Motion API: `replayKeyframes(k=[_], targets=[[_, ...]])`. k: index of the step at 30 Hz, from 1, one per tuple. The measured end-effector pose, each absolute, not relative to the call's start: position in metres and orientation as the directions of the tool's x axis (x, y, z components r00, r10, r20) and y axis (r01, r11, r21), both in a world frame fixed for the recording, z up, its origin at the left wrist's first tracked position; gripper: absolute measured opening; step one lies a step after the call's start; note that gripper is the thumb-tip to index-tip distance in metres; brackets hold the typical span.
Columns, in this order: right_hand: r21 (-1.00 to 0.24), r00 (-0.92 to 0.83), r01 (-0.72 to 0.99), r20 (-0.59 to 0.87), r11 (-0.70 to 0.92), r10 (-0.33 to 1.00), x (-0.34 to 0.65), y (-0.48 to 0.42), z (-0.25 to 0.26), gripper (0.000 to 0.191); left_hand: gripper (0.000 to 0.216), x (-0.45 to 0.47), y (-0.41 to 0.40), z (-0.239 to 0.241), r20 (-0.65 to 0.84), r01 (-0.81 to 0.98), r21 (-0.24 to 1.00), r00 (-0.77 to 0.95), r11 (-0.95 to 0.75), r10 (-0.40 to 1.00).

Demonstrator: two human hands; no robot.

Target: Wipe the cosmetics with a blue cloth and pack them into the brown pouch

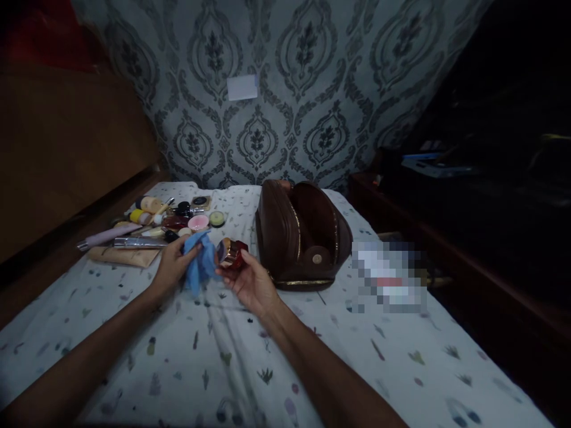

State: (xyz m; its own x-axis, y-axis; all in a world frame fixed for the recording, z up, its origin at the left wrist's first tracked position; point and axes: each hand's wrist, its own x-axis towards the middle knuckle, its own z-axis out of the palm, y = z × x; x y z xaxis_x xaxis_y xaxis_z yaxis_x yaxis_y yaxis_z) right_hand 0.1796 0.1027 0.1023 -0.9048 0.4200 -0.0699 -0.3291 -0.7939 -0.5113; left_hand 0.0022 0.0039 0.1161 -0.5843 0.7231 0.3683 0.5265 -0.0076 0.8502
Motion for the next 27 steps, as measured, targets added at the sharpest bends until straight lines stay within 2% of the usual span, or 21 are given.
replayKeyframes(k=[3, 6, 8, 11, 14, 18, 23, 27], targets=[[-0.577, -0.907, -0.306, -0.065, -0.758, 0.415, 0.178, 0.098, 0.101, 0.031, 0.025, 0.012, 0.001, 0.123, 0.398, 0.469, 0.878, -0.595, -0.101, 0.698], [-0.658, -0.879, -0.326, -0.053, -0.679, 0.473, 0.175, 0.093, 0.096, 0.035, 0.033, 0.028, -0.003, 0.121, 0.500, 0.523, 0.823, -0.481, -0.222, 0.720], [-0.688, -0.852, -0.357, -0.038, -0.632, 0.523, 0.173, 0.090, 0.093, 0.036, 0.038, 0.036, -0.005, 0.114, 0.566, 0.623, 0.728, -0.312, -0.286, 0.763], [-0.693, -0.825, -0.391, -0.027, -0.606, 0.564, 0.172, 0.085, 0.090, 0.041, 0.041, 0.039, -0.005, 0.104, 0.607, 0.793, 0.513, -0.064, -0.329, 0.792], [-0.709, -0.866, -0.353, 0.001, -0.611, 0.499, 0.172, 0.083, 0.089, 0.038, 0.039, 0.035, -0.005, 0.103, 0.596, 0.867, 0.410, -0.019, -0.284, 0.803], [-0.764, -0.925, -0.246, 0.001, -0.596, 0.380, 0.173, 0.082, 0.090, 0.038, 0.029, 0.035, -0.008, 0.109, 0.594, 0.867, 0.443, -0.094, -0.228, 0.799], [-0.823, -0.871, -0.293, 0.020, -0.487, 0.490, 0.171, 0.082, 0.087, 0.041, 0.022, 0.042, -0.009, 0.114, 0.542, 0.765, 0.627, -0.294, -0.146, 0.787], [-0.861, -0.853, -0.295, 0.041, -0.415, 0.520, 0.172, 0.084, 0.086, 0.060, 0.025, 0.044, -0.008, 0.114, 0.518, 0.746, 0.661, -0.371, -0.085, 0.771]])
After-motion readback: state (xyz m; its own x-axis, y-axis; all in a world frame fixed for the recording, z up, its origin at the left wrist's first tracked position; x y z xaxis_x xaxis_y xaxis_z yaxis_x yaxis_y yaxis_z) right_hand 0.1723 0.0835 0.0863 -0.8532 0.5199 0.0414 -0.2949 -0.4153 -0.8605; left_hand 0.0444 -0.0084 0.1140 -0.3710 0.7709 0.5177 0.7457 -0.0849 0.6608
